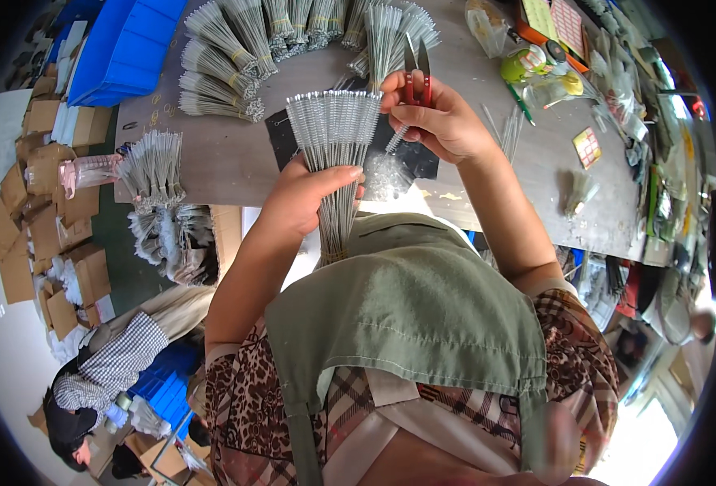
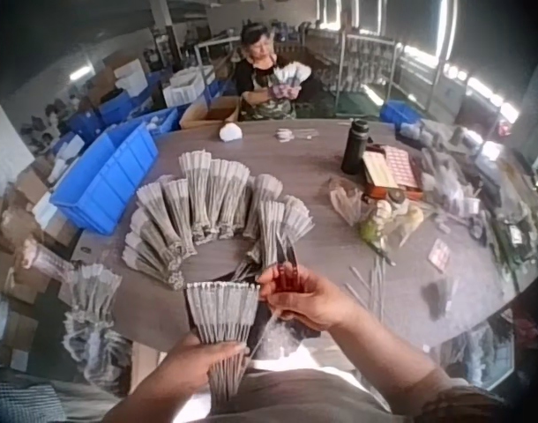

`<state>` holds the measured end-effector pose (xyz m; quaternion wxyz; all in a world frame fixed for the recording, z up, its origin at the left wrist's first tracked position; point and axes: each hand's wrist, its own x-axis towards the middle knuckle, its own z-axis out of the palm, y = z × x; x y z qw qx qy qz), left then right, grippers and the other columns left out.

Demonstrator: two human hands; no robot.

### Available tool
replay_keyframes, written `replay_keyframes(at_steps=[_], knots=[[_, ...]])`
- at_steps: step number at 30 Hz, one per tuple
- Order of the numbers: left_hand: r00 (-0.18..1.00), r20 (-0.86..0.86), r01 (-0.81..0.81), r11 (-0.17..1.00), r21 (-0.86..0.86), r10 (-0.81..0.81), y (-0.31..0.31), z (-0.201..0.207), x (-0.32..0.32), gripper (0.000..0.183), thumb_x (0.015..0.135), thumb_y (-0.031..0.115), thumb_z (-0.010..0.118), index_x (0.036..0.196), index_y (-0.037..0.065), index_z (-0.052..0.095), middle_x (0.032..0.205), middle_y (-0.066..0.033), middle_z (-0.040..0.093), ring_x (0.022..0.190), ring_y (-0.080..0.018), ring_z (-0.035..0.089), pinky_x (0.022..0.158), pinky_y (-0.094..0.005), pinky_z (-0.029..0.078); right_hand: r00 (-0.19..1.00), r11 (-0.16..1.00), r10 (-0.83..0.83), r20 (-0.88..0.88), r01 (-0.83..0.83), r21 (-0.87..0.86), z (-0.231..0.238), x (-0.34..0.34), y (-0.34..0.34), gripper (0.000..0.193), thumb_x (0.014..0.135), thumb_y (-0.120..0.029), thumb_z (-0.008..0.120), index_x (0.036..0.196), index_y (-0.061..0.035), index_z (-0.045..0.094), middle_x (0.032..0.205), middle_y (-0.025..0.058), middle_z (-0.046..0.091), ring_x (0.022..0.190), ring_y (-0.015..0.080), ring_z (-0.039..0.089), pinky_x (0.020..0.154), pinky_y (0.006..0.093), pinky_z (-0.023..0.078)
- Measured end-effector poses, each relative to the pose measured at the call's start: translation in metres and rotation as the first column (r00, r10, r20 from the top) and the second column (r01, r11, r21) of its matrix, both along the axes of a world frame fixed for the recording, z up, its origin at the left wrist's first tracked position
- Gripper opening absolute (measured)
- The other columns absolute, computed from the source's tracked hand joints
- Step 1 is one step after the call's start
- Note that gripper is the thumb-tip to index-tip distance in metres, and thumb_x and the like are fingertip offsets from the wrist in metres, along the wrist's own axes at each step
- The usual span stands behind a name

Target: The person trims the ends of bundles of wire brushes using shears. They hold a bundle in one hand and use the shears in the other to cut the tips, then place the finished bundles on the table. The process is repeated for multiple bundles throughout the video.

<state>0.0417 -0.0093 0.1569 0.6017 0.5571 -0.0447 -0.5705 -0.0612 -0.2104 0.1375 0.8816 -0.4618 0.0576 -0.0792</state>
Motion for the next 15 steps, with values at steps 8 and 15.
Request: replay_keyframes(at_steps=[8, 15], knots=[[0.996, -0.011, 0.081, 0.987, -0.139, -0.083, -0.008, 0.002, -0.011, 0.024, 0.075, 0.006, 0.065, 0.095, -0.002, 0.057, 0.082, -0.0101, 0.062, 0.068, -0.0173, 0.060, 0.059, -0.0288, 0.050, 0.995, 0.995, -0.087, -0.050, 0.084, -0.058, 0.010, -0.023, 0.004, 0.022, 0.082, -0.005, 0.061, 0.102, -0.0044, 0.053, 0.076, -0.0001, 0.055, 0.065, 0.0069, 0.049, 0.054, 0.0195, 0.038], [0.994, -0.013, 0.108, 0.986, -0.129, -0.110, -0.010, 0.010, -0.015, 0.022, 0.075, 0.004, 0.064, 0.095, -0.002, 0.057, 0.082, -0.0086, 0.061, 0.069, -0.0157, 0.059, 0.060, -0.0271, 0.049, 0.985, 0.987, -0.163, -0.053, 0.162, -0.022, 0.018, -0.030, 0.012, 0.013, 0.081, -0.006, 0.063, 0.089, -0.0075, 0.053, 0.071, -0.0024, 0.051, 0.061, 0.0056, 0.047, 0.051, 0.0188, 0.036]])
